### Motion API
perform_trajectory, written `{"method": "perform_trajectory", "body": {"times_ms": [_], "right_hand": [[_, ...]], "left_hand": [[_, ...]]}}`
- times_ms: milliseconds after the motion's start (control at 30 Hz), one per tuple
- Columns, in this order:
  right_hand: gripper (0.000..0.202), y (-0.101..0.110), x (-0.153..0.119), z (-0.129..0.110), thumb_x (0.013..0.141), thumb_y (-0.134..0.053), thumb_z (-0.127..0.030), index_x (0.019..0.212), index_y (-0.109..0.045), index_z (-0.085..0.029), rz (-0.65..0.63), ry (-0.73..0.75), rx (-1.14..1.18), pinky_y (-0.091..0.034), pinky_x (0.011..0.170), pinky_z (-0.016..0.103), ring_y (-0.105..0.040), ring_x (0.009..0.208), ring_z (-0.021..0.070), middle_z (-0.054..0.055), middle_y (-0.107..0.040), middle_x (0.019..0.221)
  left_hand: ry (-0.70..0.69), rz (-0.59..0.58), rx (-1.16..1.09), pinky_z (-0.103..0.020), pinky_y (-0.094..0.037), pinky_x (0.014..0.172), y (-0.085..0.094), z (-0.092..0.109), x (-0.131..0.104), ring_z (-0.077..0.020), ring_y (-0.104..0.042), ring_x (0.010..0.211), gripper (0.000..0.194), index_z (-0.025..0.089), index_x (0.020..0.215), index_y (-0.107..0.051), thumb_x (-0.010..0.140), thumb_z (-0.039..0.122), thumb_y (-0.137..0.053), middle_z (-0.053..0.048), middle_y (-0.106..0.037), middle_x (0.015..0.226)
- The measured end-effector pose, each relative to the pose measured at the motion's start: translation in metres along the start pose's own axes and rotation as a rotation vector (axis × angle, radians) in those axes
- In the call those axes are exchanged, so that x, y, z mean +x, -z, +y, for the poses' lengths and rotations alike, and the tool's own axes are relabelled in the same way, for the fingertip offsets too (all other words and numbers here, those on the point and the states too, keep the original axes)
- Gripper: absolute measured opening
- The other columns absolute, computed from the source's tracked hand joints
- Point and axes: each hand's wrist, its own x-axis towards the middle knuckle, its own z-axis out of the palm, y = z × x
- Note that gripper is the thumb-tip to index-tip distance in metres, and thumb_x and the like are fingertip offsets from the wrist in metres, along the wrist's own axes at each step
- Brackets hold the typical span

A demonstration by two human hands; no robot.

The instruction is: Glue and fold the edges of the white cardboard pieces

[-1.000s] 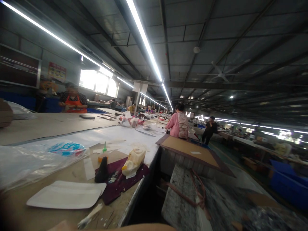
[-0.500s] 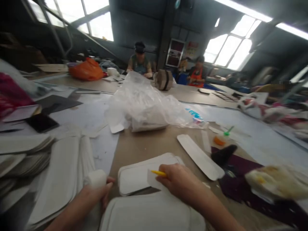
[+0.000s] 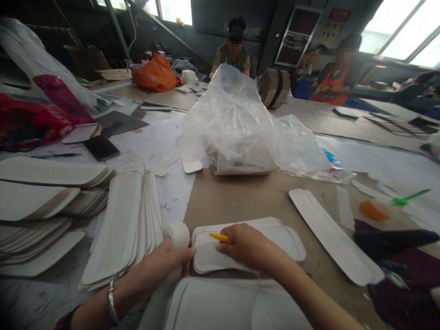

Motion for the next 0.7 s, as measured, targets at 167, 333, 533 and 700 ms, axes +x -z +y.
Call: {"method": "perform_trajectory", "body": {"times_ms": [167, 333, 533, 700], "right_hand": [[0.018, -0.007, 0.009, 0.003, 0.080, -0.052, -0.031, 0.073, -0.062, -0.018, 0.014, -0.033, -0.111, -0.033, 0.057, 0.023, -0.056, 0.063, 0.0161, 0.004, -0.065, 0.071], [0.019, -0.009, 0.012, 0.005, 0.081, -0.050, -0.031, 0.074, -0.063, -0.018, 0.022, -0.045, -0.146, -0.033, 0.058, 0.024, -0.059, 0.067, 0.0185, 0.006, -0.067, 0.075], [0.021, -0.011, 0.011, 0.005, 0.081, -0.049, -0.030, 0.078, -0.065, -0.017, 0.015, -0.062, -0.191, -0.033, 0.058, 0.025, -0.061, 0.073, 0.0213, 0.009, -0.069, 0.082], [0.021, -0.013, 0.013, 0.004, 0.081, -0.049, -0.031, 0.077, -0.065, -0.018, 0.033, -0.068, -0.218, -0.031, 0.056, 0.026, -0.061, 0.071, 0.0219, 0.009, -0.069, 0.080]], "left_hand": [[0.017, 0.002, 0.039, -0.028, -0.039, 0.058, 0.000, 0.001, 0.005, -0.0179, -0.050, 0.056, 0.025, 0.017, 0.044, -0.049, 0.059, 0.036, -0.050, -0.005, -0.052, 0.050], [0.011, 0.001, 0.064, -0.029, -0.040, 0.060, 0.000, 0.003, 0.005, -0.0187, -0.051, 0.059, 0.025, 0.017, 0.043, -0.048, 0.059, 0.037, -0.048, -0.005, -0.052, 0.049], [0.002, -0.001, 0.086, -0.028, -0.041, 0.061, 0.000, 0.002, 0.004, -0.0198, -0.054, 0.063, 0.025, 0.018, 0.042, -0.048, 0.061, 0.035, -0.048, -0.006, -0.054, 0.053], [0.025, 0.019, 0.128, -0.027, -0.040, 0.056, 0.000, 0.002, 0.006, -0.0179, -0.052, 0.055, 0.028, 0.017, 0.043, -0.049, 0.063, 0.038, -0.051, -0.006, -0.053, 0.050]]}}
